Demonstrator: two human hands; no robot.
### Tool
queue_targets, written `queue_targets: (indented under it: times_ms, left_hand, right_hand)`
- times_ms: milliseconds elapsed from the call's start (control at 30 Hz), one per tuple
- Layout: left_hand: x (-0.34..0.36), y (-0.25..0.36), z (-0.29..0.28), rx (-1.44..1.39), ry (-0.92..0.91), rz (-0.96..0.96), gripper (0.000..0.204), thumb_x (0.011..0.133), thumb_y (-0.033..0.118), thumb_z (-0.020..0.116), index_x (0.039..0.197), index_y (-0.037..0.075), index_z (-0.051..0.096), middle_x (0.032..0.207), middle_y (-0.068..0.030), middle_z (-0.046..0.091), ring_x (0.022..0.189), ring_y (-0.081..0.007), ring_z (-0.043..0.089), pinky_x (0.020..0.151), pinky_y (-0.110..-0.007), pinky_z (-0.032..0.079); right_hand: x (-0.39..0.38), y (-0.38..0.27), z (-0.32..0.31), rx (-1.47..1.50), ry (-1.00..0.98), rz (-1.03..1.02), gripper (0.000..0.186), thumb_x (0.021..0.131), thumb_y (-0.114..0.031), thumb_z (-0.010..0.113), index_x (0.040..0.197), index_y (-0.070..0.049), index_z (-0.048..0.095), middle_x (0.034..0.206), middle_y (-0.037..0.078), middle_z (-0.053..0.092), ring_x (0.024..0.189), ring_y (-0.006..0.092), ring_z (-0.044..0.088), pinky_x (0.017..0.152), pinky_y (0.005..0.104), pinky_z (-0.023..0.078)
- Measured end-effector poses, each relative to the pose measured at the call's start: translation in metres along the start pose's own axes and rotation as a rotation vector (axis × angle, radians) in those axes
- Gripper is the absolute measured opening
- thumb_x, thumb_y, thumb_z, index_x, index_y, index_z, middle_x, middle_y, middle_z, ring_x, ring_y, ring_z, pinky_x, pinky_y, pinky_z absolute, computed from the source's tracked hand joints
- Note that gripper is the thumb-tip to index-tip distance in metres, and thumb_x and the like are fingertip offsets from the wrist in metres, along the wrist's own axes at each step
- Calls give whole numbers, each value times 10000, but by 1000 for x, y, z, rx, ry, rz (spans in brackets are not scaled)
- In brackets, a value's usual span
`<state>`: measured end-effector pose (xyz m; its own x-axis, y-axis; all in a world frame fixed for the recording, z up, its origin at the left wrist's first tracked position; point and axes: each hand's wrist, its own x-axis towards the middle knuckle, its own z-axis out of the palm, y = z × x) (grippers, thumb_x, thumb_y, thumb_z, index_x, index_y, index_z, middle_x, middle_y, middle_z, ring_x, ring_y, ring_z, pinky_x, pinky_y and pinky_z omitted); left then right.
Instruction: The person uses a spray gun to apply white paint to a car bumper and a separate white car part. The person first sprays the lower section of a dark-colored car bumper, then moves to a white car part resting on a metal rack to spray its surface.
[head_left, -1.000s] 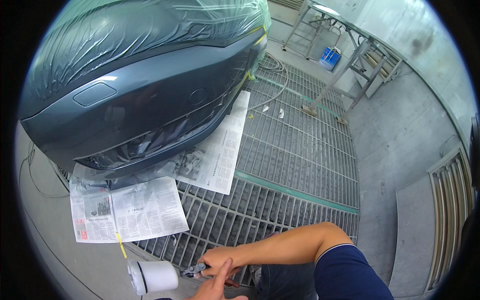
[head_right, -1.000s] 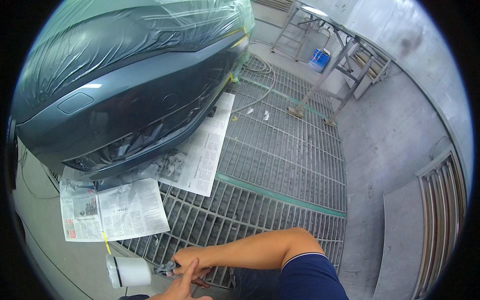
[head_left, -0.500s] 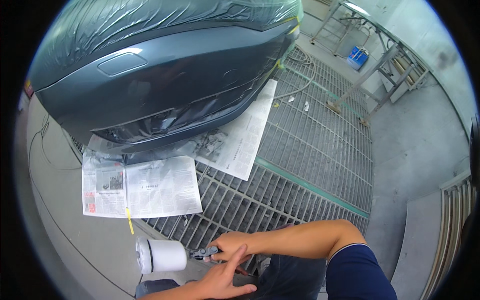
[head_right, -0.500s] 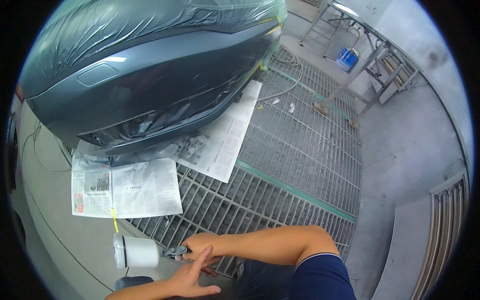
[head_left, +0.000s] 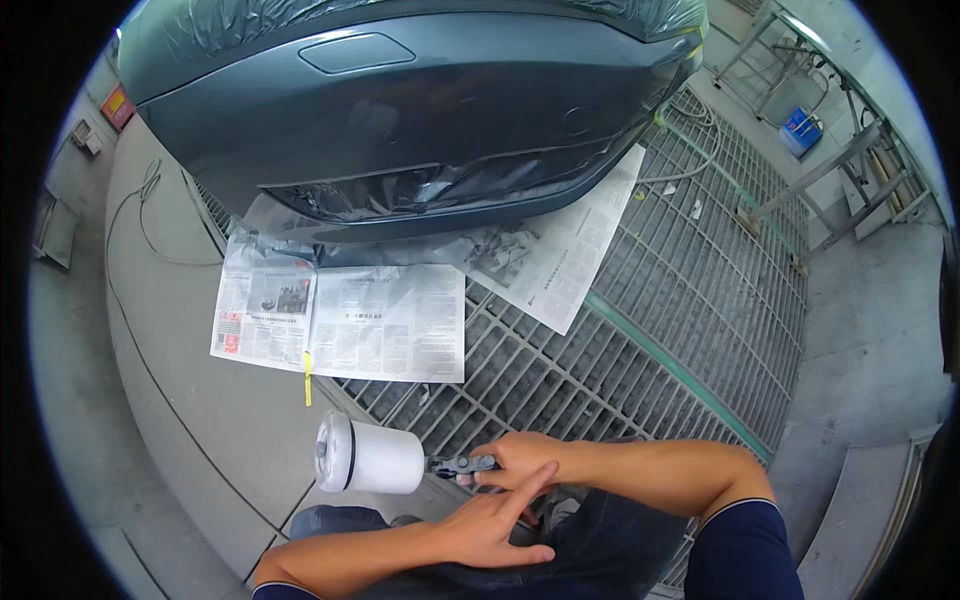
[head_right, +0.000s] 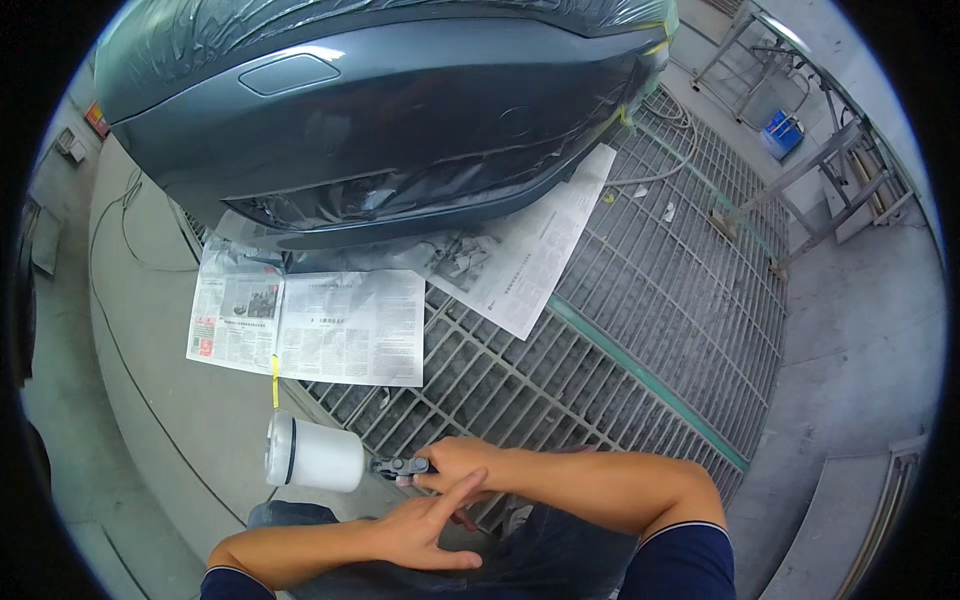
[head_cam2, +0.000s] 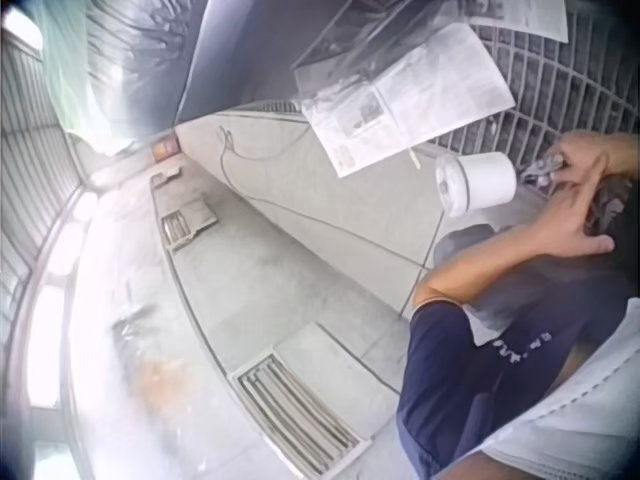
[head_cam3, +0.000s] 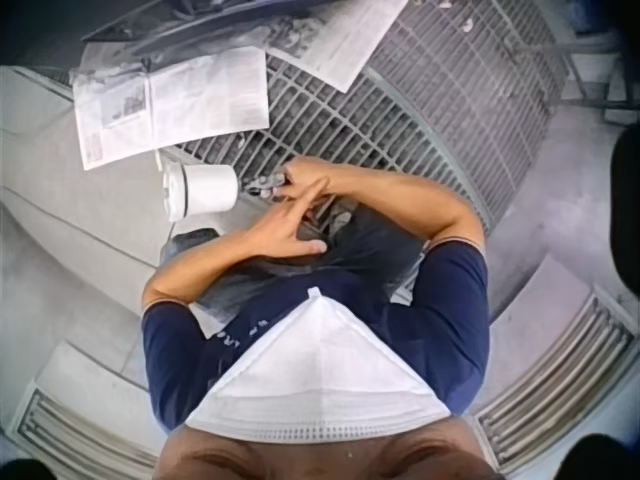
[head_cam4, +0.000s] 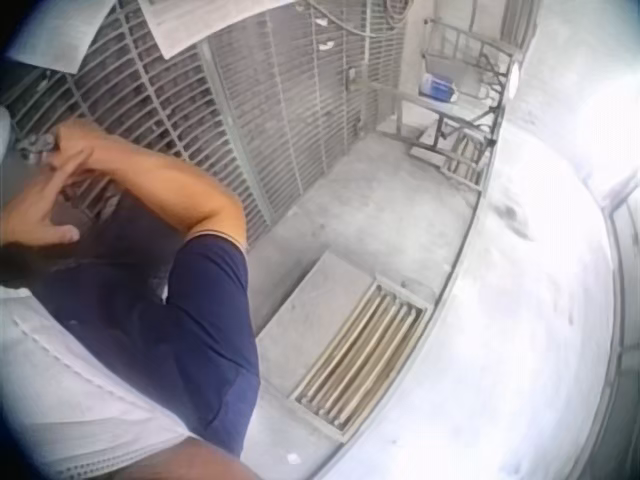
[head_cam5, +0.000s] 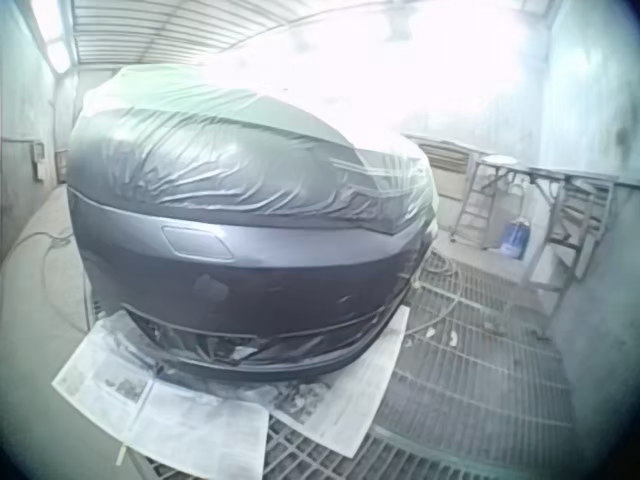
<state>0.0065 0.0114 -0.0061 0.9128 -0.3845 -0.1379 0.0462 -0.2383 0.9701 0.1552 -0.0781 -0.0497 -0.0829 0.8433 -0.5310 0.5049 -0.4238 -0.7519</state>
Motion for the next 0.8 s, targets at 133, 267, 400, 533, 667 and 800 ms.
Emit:
queue_targets:
  times_ms: [133,267,400,533,667,800]
  left_hand:
    - [2,0,2,2,21,33,1125,841,475,714,1540,49,-58,1097,-237,657,965,-410,647,826,-439,494]
    - [2,3,-1,-1,-1,7,1102,843,448,708,1541,51,-47,1258,-267,566,945,-396,647,829,-448,500]
    - [2,4,-2,3,-3,11,1092,844,433,707,1542,51,-41,1320,-286,528,935,-386,649,832,-450,504]
    - [2,3,-1,-3,-19,-11,1094,842,437,708,1542,53,-40,1286,-295,549,940,-387,648,832,-453,503]
    - [2,4,-2,-3,-31,-26,1093,842,445,704,1542,50,-38,1278,-297,554,947,-393,641,846,-455,499]
    - [2,6,-3,12,-30,-26,1087,847,453,693,1540,41,-36,1271,-301,556,953,-400,635,871,-457,490]
  right_hand:
    - [0,5,3,7,23,-33,566,907,-431,571,1247,22,601,851,253,682,767,386,676,702,434,534]
    - [-4,-4,-7,64,-36,-38,556,903,-427,572,1252,5,605,875,255,685,785,386,678,719,438,535]
    - [-1,5,2,10,22,-23,542,904,-422,571,1245,-3,611,900,255,687,804,388,679,730,438,536]
    - [-1,6,2,7,31,-42,529,903,-408,575,1238,-1,613,913,256,687,814,390,680,733,437,538]
    - [-1,3,0,21,16,-34,529,898,-396,585,1236,10,610,888,256,687,796,389,681,721,434,540]
    - [-2,1,-2,37,16,-25,538,892,-390,591,1238,22,606,822,256,683,751,377,684,697,425,543]
